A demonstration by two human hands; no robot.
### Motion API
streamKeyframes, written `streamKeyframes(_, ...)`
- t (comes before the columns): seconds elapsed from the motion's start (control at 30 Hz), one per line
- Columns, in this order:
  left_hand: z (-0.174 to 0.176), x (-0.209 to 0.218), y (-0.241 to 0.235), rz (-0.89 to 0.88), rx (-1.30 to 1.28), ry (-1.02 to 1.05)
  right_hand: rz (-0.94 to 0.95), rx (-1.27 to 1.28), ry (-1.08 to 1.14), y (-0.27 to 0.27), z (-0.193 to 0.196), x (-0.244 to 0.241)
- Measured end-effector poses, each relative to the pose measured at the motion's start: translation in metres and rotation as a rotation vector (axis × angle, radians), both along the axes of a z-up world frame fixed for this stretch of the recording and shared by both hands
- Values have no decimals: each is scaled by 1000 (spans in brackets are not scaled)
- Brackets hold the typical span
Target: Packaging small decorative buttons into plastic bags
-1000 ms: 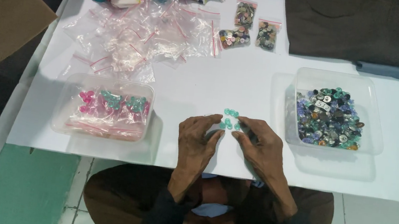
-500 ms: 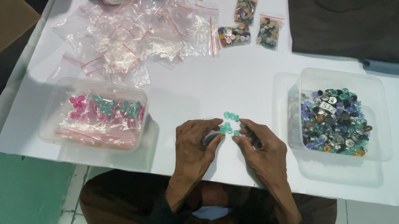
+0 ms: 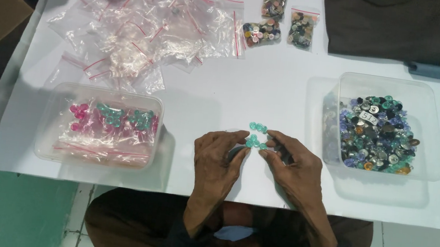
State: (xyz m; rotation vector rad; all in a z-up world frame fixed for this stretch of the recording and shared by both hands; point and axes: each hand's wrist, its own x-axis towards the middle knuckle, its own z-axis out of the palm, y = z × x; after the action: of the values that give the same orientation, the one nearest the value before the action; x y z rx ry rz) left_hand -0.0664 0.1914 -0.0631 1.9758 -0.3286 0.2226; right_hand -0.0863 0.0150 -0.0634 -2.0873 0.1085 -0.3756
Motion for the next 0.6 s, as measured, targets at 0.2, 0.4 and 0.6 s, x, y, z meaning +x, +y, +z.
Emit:
streamKeyframes(0.2, -8, 3, -4, 33, 16, -14, -8, -5, 7, 3, 3, 0)
streamKeyframes(0.4, -12, 4, -5, 41, 22, -32, -5, 2, 10, 2, 3, 2)
streamKeyframes(0.6, -7, 0, -4, 48, -4, -12, -17, -2, 23, 2, 2, 0)
